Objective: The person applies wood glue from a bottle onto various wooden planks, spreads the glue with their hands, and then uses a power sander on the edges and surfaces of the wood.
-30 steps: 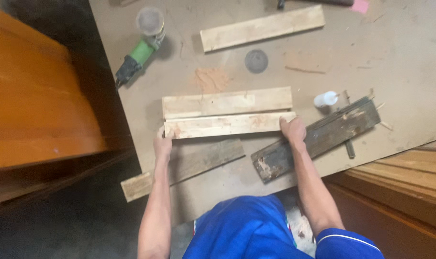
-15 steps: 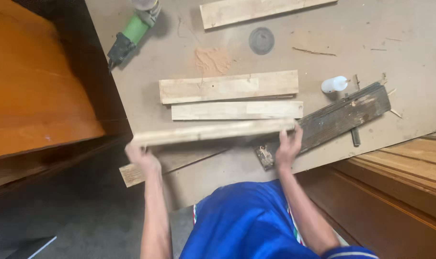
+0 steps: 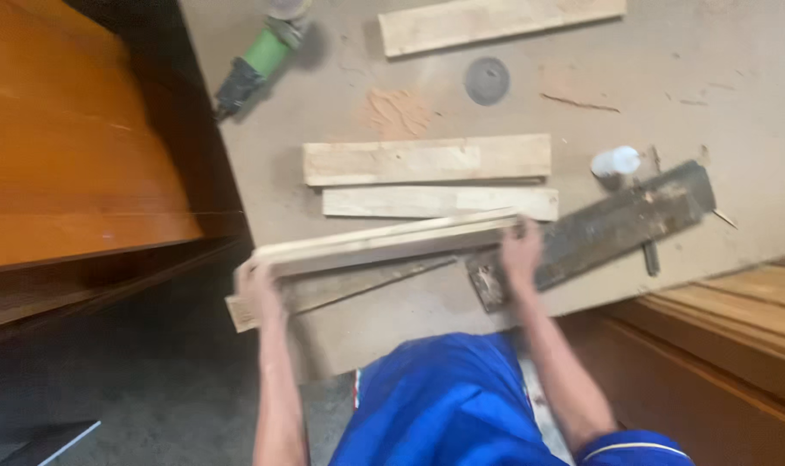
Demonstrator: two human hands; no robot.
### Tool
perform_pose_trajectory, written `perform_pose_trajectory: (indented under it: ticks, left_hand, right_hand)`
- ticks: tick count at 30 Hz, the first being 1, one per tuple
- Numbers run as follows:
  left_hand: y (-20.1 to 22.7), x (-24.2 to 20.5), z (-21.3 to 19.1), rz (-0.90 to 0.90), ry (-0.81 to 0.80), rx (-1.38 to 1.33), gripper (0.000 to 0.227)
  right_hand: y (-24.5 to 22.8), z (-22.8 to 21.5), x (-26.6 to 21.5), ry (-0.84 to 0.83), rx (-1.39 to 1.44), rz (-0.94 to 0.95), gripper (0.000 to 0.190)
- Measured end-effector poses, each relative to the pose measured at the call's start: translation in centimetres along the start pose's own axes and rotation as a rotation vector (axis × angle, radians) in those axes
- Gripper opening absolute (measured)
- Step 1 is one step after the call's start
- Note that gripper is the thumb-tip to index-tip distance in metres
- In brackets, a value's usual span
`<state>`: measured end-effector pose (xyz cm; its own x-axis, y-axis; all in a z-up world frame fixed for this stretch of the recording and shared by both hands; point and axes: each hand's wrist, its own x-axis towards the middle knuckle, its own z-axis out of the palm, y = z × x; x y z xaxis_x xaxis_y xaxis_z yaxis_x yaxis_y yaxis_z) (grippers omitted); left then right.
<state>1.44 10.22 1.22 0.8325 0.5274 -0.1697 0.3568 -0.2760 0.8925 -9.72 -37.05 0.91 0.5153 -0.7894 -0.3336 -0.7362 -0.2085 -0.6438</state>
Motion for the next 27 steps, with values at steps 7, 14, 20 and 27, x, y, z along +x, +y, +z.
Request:
perform_pose_trajectory:
  ticks: [7,14,20,27]
  left_hand:
    - [7.6,2.8,10.4,-0.210,-0.514,0.715,0.085]
    - [9.0,7.7,16.3,-0.109,-0.608,0.726,0.070]
    - [9.9,7.5,19.0,-0.171,-0.579,0.631,0.072]
    - [19.0,2.1,13.4,-0.295,-0.310,-0.020,0.086]
  right_hand:
    - [5.4,1.3,15.3,0.031,-0.192,0.012,0.031]
    - [-2.1,1.2,16.9,-0.011,-0.543,0.035,0.042]
    - [-8.2,-0.4,18.1,-0.134,-0.210,0.057,0.073]
    - [-15.9,-4.2,8.2,-0.102,0.362,0.093,0.067]
